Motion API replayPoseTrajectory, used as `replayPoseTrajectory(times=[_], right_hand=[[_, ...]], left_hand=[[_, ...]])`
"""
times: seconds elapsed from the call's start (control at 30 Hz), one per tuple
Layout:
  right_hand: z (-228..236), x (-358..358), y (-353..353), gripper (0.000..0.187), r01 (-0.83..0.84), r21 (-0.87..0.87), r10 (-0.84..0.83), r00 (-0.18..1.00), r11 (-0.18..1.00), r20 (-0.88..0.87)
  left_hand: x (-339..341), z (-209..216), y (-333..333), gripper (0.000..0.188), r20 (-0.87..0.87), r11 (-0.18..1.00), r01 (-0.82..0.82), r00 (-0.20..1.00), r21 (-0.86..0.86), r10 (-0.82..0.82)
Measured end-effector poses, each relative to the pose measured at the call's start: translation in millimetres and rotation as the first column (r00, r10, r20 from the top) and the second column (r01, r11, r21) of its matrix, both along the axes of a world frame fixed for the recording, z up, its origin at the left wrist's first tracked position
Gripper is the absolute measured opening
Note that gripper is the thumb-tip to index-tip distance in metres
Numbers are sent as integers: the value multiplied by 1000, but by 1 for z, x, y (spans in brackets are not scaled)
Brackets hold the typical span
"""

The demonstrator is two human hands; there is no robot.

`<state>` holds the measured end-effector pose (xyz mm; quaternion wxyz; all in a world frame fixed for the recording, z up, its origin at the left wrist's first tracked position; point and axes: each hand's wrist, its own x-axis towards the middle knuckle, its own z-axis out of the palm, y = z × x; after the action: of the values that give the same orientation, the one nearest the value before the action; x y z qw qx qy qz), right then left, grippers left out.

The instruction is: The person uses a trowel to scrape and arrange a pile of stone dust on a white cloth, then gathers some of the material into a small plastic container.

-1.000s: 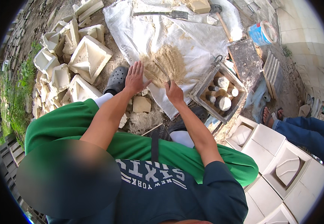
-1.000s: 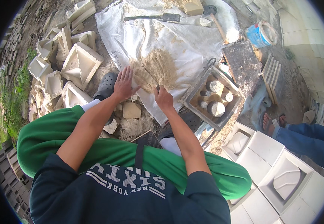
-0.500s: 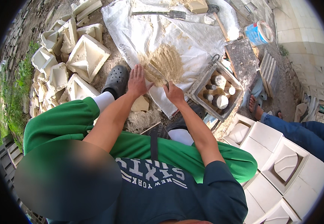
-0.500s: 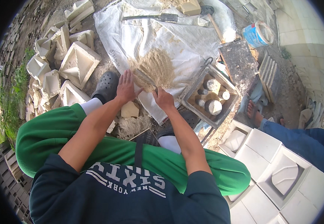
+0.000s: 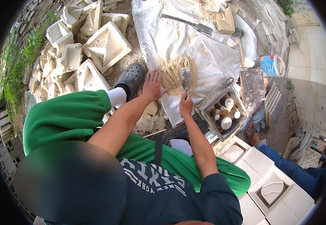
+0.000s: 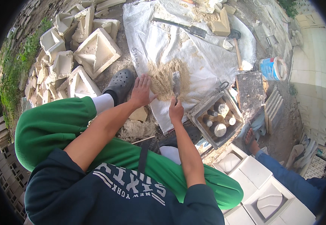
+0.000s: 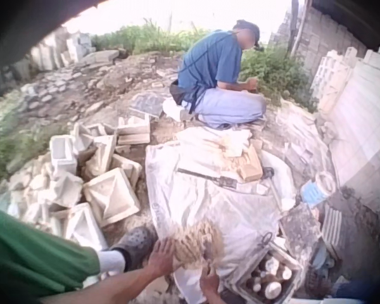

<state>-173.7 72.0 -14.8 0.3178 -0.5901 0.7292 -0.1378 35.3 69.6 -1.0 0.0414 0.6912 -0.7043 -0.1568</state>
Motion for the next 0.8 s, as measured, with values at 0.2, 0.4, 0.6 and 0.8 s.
replayPoseTrajectory(times=[0.2,0.4,0.6,0.8], right_hand=[[10,11,-8,51,163,-98,-142,972,982,189],[23,9,-36,48,272,-133,-259,960,953,110],[27,4,-43,47,225,-186,-200,969,956,143],[8,-14,-34,43,-195,-48,193,980,980,-47]], left_hand=[[-4,-4,-13,94,-34,990,113,993,-88,-117],[-18,-10,-44,97,-19,943,285,956,-175,-292],[-24,-25,-40,103,0,940,304,951,-156,-308],[-9,-22,-43,107,17,967,205,979,-150,-205]])
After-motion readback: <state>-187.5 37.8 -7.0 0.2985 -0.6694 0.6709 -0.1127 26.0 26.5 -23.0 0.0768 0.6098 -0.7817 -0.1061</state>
